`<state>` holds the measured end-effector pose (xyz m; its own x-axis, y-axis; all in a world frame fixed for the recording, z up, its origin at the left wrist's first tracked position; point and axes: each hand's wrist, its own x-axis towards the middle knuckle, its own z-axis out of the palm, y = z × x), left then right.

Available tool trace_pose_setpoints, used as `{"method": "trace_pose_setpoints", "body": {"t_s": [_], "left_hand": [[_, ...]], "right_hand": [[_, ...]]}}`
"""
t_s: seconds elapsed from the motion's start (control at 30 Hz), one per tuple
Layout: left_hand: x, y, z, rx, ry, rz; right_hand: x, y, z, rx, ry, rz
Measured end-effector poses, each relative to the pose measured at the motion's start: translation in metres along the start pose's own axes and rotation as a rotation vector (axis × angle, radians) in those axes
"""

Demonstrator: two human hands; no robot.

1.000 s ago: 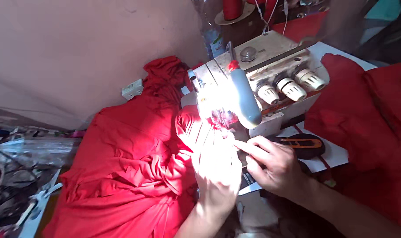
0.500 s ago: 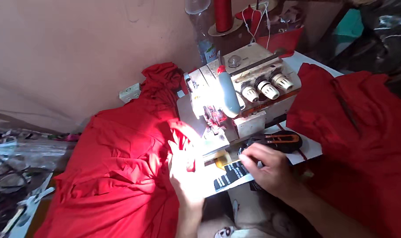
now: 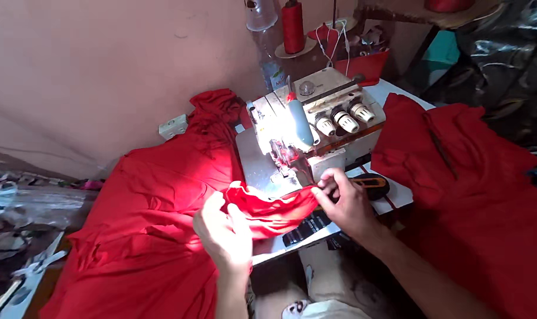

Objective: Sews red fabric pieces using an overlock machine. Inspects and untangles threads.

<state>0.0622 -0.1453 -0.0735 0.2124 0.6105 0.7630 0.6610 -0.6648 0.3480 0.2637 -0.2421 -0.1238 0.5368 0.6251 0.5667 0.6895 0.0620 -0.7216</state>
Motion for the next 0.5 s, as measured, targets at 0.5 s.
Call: {"method": "trace_pose_setpoints", "body": {"t_s": [0.5], "left_hand": [[0.066,-0.026,-0.177,-0.707,-0.518,0.092]], "right_hand": [[0.060,-0.132,-0.016,1.306,-0.779,0.198]]}}
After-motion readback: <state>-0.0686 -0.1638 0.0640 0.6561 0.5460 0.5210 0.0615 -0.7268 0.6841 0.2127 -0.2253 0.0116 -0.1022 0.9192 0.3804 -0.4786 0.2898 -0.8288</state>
